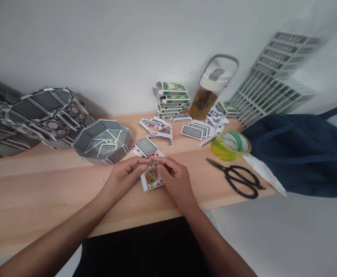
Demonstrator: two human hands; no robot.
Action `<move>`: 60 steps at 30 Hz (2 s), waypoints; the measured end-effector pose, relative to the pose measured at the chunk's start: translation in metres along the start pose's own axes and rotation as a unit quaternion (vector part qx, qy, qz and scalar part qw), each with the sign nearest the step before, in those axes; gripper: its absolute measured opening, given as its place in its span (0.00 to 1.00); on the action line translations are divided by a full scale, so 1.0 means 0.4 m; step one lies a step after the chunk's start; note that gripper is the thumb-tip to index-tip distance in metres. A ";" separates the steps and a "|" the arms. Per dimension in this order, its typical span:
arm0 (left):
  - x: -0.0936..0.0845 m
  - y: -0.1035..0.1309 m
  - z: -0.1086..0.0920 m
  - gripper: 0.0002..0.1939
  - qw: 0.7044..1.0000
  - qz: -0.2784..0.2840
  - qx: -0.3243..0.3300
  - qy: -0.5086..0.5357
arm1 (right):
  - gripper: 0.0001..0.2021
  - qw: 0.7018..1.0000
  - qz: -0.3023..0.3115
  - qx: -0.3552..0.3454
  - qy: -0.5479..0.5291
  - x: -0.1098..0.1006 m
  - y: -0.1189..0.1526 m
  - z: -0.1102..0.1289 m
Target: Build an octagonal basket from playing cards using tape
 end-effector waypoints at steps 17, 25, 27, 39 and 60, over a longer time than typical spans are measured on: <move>0.007 0.004 0.015 0.07 0.985 -0.018 -0.009 0.174 | 0.10 0.995 0.019 -0.080 0.060 0.000 0.009 0.015; 0.008 -0.002 0.023 0.07 0.977 -0.010 -0.006 0.211 | 0.12 0.987 0.013 -0.128 0.091 0.001 0.019 0.023; 0.007 -0.001 0.014 0.08 0.984 -0.005 0.006 0.180 | 0.11 0.992 0.011 -0.107 0.065 -0.001 0.021 0.022; 0.003 0.021 -0.003 0.08 0.993 -0.041 0.097 -0.044 | 0.14 0.999 0.020 -0.004 0.039 0.011 0.007 0.014; 0.003 0.006 0.004 0.09 0.997 -0.016 0.072 -0.020 | 0.13 0.995 -0.018 -0.036 0.097 0.015 0.008 0.013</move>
Point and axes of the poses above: each hand's wrist, its own y-axis away from the middle knuckle, its own x-axis out of the palm, z = x × y, the point moved 2 cm from there along -y, towards the middle knuckle, and after that the axes turned 5 degrees about z, right-handed, at the moved point
